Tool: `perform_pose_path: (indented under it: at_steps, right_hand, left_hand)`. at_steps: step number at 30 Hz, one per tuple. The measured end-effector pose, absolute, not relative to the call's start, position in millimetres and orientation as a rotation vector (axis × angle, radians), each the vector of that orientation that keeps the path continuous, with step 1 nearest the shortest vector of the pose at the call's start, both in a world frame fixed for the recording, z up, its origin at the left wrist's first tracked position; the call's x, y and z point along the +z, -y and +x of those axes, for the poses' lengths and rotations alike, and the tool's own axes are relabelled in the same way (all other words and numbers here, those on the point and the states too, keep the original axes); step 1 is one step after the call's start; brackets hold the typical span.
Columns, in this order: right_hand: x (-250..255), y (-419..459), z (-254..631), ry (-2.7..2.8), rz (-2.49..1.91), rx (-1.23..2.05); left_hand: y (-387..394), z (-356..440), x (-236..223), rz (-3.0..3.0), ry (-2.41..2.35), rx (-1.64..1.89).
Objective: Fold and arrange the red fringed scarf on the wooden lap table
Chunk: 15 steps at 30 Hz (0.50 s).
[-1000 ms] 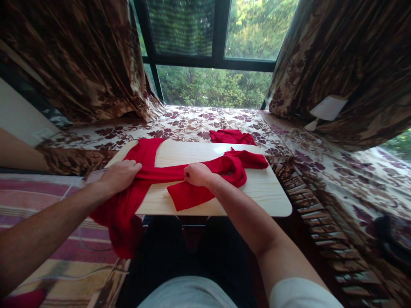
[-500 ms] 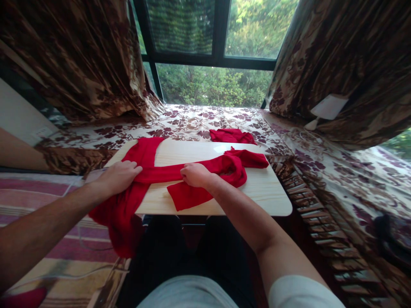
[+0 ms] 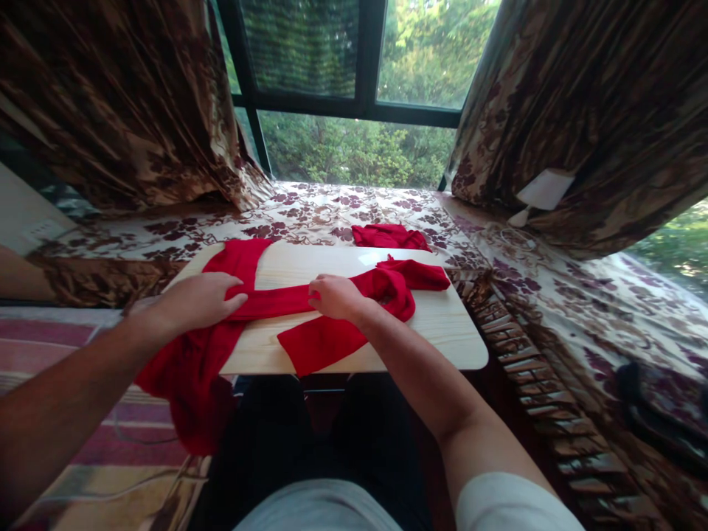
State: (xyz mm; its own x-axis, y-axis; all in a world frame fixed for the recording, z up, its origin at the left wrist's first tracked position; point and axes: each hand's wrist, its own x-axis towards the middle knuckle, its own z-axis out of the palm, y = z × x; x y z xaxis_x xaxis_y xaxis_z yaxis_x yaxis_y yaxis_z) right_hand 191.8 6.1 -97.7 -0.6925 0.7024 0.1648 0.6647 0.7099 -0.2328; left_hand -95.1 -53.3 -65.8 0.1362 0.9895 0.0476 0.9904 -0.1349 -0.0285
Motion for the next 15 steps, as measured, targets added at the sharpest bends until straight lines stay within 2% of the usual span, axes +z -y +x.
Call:
perform_pose_path:
  at_steps: [6, 15]
  right_hand:
    - [-69.0, -17.5, 241.9, 2.268, -1.651, -0.159]
    - [-74.7, -56.3, 288.1, 2.440, -2.045, 0.008]
  left_hand:
    - [41.8, -48.1, -99.3, -2.594, 1.870, -0.223]
    - [5.5, 6.6, -133.6, -2.952, 1.555, -0.515]
